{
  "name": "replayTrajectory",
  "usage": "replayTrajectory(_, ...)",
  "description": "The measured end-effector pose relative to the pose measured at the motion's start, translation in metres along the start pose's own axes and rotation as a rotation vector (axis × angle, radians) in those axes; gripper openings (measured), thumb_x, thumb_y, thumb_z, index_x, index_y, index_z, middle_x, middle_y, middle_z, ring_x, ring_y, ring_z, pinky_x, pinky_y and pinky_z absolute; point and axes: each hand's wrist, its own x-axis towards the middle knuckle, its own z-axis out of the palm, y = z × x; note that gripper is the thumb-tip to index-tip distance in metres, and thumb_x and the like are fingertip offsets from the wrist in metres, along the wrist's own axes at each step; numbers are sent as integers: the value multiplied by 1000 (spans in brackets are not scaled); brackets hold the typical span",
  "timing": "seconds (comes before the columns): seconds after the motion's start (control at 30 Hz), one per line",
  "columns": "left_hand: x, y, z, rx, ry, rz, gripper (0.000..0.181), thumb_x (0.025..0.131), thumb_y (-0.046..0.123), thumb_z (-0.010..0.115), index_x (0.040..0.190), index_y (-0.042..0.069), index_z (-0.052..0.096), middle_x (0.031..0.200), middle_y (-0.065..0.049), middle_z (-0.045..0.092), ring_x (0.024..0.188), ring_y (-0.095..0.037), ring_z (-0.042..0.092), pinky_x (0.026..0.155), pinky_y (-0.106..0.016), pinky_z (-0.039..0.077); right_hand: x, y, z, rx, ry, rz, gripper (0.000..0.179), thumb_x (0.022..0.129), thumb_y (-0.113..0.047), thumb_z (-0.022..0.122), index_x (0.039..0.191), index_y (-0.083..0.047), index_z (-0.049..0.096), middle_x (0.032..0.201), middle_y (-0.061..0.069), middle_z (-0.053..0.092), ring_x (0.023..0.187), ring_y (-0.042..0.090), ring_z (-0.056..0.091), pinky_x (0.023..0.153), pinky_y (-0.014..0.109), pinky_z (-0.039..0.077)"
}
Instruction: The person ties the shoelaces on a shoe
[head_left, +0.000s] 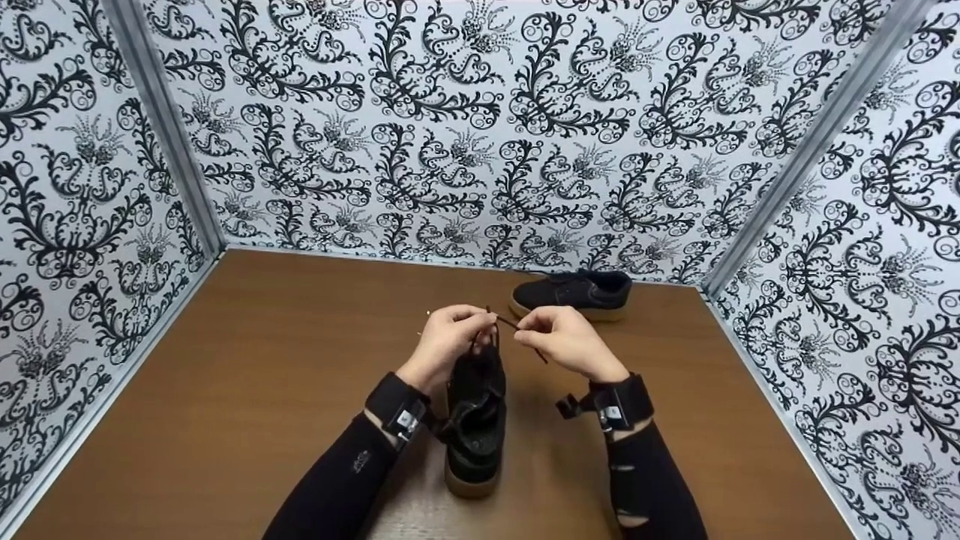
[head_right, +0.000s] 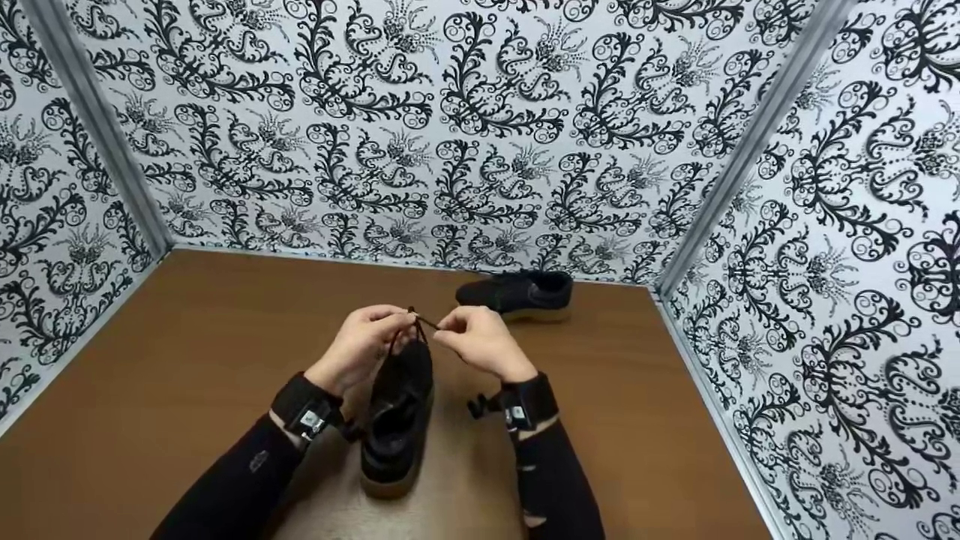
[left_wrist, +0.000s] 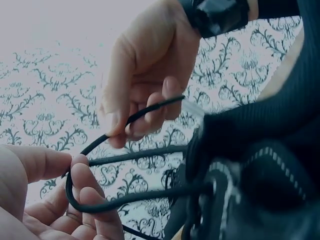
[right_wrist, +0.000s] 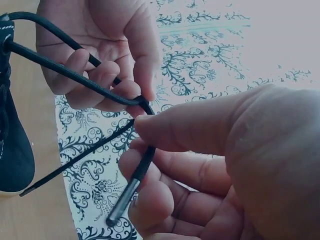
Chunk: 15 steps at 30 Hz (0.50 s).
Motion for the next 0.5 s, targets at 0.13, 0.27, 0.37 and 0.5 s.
replayTrajectory(0.13, 0, -2, -6, 15, -10, 1, 15, 99, 11, 79, 98, -4, 79, 82, -13, 73, 69, -15, 65, 59, -23, 51, 0, -2, 1, 4, -7, 19, 12, 99, -23, 83, 105, -13, 84, 88, -2, 75, 76, 17, 65, 71, 35, 51)
replayTrajectory(0.27, 3, -6, -10, 3, -21, 5, 22, 100, 9, 79, 104, -12, 76, 81, -12, 74, 71, -15, 66, 61, -23, 52, 0, -1, 2, 46, -29, 31, 14, 100, -25, 83, 107, -12, 84, 89, 7, 77, 74, 19, 68, 68, 31, 50)
replayTrajectory(0.37, 4, -9, -12, -12, -29, 4, 23, 99, 7, 78, 107, -14, 75, 82, -10, 75, 72, -15, 67, 62, -23, 53, -1, -1, 2, 107, -40, 44, 15, 100, -23, 83, 108, -10, 83, 86, 12, 76, 68, 19, 66, 60, 27, 47)
replayTrajectory(0.5, 6, -10, -13, 2, -39, 32, 18, 98, 4, 77, 106, -12, 76, 83, -11, 76, 71, -17, 67, 62, -24, 53, -1, -3, 1, 183, -49, 48, 16, 102, -18, 82, 112, -5, 81, 80, 10, 75, 63, 19, 64, 56, 25, 48)
